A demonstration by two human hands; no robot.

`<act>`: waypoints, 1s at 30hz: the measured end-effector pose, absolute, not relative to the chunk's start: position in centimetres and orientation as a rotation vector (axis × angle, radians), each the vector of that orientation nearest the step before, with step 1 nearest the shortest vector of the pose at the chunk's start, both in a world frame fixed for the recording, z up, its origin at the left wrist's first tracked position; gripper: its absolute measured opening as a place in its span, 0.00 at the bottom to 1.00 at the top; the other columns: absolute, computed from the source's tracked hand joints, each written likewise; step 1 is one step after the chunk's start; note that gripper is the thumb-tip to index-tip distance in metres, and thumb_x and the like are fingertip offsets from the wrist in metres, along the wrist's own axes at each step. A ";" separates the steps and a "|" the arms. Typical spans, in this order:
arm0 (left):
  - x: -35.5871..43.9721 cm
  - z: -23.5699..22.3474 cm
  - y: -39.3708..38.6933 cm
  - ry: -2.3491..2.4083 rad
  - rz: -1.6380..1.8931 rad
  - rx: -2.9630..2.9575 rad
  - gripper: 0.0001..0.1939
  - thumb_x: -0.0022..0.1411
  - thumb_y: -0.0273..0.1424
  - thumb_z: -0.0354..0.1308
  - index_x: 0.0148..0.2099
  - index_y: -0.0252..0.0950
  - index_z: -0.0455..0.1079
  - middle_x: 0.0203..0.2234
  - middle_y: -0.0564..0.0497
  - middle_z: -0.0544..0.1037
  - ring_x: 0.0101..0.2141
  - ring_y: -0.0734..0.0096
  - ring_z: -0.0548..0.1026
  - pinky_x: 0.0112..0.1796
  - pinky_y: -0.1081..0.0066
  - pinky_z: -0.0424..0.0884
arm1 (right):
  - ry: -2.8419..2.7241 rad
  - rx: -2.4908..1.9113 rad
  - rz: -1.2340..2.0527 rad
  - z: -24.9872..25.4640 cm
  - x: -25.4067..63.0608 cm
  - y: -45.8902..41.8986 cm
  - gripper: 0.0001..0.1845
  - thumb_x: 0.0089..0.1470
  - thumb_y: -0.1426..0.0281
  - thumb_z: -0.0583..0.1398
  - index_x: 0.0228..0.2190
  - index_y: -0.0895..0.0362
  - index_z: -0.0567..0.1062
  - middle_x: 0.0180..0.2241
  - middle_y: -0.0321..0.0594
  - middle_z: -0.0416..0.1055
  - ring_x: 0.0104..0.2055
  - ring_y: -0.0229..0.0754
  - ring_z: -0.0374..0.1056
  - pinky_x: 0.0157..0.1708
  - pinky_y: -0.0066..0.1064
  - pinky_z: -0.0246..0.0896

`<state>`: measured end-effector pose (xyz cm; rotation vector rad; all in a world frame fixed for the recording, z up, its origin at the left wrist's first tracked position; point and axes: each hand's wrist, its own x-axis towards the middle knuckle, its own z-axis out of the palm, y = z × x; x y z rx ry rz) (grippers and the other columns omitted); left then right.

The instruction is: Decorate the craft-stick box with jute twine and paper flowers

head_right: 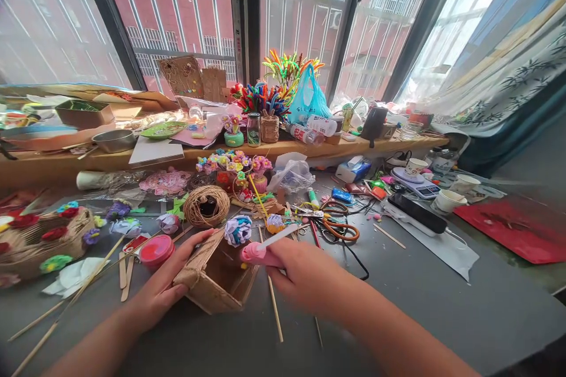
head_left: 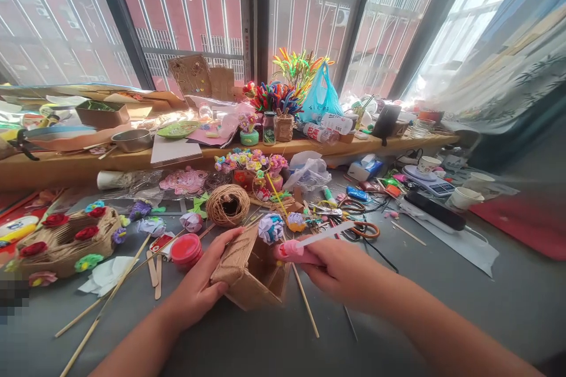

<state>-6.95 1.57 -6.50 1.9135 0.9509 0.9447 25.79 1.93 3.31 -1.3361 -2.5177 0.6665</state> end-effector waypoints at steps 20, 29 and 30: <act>-6.8 -7.0 1.6 0.915 0.934 1.885 0.46 0.68 0.62 0.52 0.78 0.47 0.45 0.75 0.41 0.56 0.71 0.34 0.58 0.69 0.40 0.56 | -2.777 -1.169 0.404 2.2 23.3 2.9 0.11 0.66 0.69 0.56 0.45 0.53 0.78 0.44 0.42 0.82 0.39 0.48 0.77 0.31 0.34 0.53; -6.6 -6.4 1.5 0.915 0.939 1.934 0.45 0.68 0.62 0.51 0.77 0.46 0.47 0.73 0.40 0.61 0.69 0.35 0.62 0.67 0.42 0.59 | -2.829 -1.094 0.376 1.4 23.3 3.4 0.13 0.68 0.71 0.55 0.47 0.52 0.77 0.43 0.41 0.81 0.37 0.47 0.76 0.28 0.35 0.49; -6.6 -6.3 1.5 0.909 0.941 1.939 0.45 0.68 0.62 0.51 0.77 0.46 0.48 0.72 0.40 0.61 0.68 0.35 0.63 0.67 0.42 0.59 | -2.832 -1.093 0.371 1.4 23.3 3.4 0.13 0.68 0.71 0.55 0.48 0.51 0.77 0.44 0.41 0.81 0.37 0.47 0.76 0.28 0.35 0.49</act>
